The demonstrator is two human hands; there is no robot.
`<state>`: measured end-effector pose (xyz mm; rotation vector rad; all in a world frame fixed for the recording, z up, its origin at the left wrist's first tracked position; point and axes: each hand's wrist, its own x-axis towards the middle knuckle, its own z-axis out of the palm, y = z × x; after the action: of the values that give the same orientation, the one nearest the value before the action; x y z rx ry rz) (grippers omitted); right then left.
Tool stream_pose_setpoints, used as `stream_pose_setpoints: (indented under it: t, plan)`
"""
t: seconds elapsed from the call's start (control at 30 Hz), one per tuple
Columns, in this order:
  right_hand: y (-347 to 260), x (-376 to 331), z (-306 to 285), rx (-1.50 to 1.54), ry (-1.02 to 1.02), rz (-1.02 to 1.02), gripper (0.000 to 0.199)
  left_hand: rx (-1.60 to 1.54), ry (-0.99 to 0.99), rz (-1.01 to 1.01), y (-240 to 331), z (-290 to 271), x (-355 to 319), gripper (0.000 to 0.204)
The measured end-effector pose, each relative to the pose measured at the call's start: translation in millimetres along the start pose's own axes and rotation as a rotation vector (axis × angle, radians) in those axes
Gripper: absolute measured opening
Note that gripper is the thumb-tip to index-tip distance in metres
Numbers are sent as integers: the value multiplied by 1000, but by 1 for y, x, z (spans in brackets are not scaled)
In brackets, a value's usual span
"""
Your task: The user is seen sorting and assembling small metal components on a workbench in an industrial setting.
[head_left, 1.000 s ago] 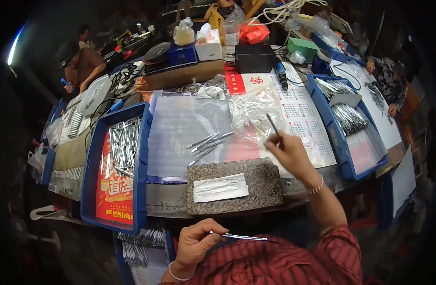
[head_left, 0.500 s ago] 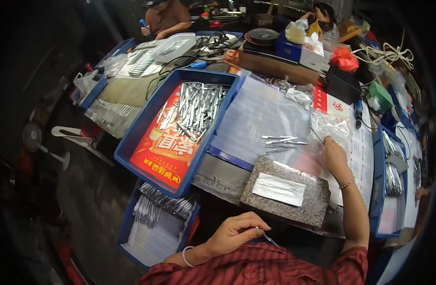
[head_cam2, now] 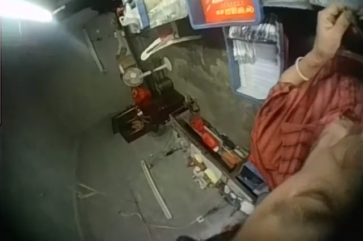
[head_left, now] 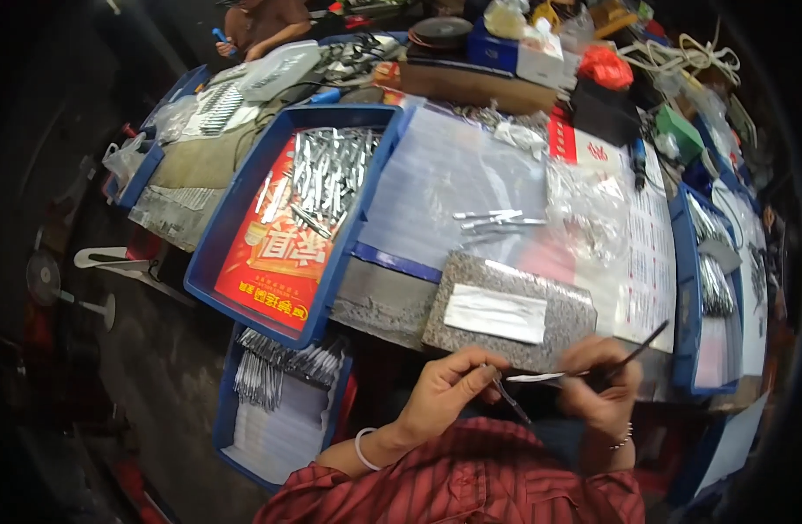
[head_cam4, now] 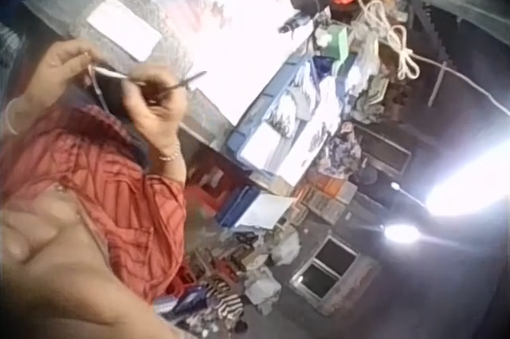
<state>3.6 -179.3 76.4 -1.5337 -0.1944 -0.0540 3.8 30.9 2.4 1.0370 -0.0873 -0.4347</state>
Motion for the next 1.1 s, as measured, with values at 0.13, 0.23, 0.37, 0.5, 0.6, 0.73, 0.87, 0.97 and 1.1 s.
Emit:
stream_pose_setpoints:
  t: [0.13, 0.23, 0.37, 0.5, 0.6, 0.73, 0.87, 0.97, 1.1]
  plan:
    - [31, -11, 7, -181, -147, -94, 13, -31, 55, 40, 14, 11, -1, 22]
    - [30, -18, 8, -309, -259, -60, 11, -88, 50, 82, 11, 7, -4, 24]
    - [25, -28, 5, -378, -235, -79, 22, -96, 20, 88, 8, 9, -6, 26]
    - [26, -32, 3, -415, -220, -188, 29, -80, 7, 63, 4, 11, -10, 25]
    - [28, -34, 6, -455, -201, -265, 31, -40, 8, 55, 6, 15, -10, 26]
    - [32, -35, 7, -458, -170, -344, 30, 53, -12, 75, 6, 17, -9, 26]
    - [35, -36, 7, -466, -148, -398, 29, -27, 7, 67, 5, 16, -7, 26]
    - [35, -36, 6, -503, -163, -394, 29, 5, 24, 79, 7, 18, -5, 25]
    - [38, -35, 9, -476, -182, -393, 28, 5, 31, 57, 5, 15, -5, 23]
